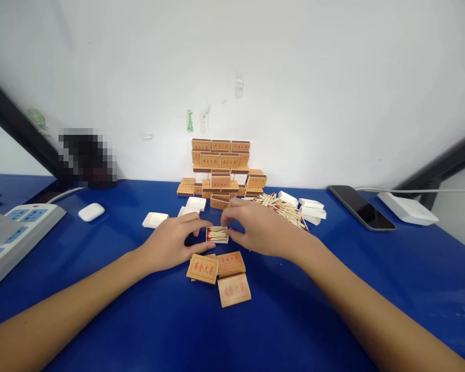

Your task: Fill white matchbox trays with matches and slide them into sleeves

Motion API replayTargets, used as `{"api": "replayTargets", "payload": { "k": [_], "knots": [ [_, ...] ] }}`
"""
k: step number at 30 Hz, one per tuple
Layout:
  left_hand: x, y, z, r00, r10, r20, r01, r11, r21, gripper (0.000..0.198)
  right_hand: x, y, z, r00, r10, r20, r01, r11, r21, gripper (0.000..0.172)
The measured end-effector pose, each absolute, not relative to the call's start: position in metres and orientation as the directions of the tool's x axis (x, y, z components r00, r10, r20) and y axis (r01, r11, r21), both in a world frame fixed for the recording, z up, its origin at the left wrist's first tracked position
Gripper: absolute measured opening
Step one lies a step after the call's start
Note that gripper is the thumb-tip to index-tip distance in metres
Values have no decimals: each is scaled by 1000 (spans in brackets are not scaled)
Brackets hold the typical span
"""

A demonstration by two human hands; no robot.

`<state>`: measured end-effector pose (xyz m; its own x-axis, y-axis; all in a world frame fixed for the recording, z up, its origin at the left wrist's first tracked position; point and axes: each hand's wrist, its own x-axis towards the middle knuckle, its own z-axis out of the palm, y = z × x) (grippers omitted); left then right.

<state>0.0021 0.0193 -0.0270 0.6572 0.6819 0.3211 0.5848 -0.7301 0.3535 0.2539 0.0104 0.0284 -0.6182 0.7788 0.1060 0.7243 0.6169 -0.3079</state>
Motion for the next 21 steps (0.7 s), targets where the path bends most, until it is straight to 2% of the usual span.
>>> {"api": "replayTargets", "payload": {
  "k": [12,21],
  "knots": [
    [5,18,-23,656,695,294,608,-717,341,36,241,8,24,-614,789,30,774,609,-174,19],
    [4,18,-23,659,694,289,608,-718,339,35,245,8,23,-598,799,55,782,598,-175,16]
  ]
}}
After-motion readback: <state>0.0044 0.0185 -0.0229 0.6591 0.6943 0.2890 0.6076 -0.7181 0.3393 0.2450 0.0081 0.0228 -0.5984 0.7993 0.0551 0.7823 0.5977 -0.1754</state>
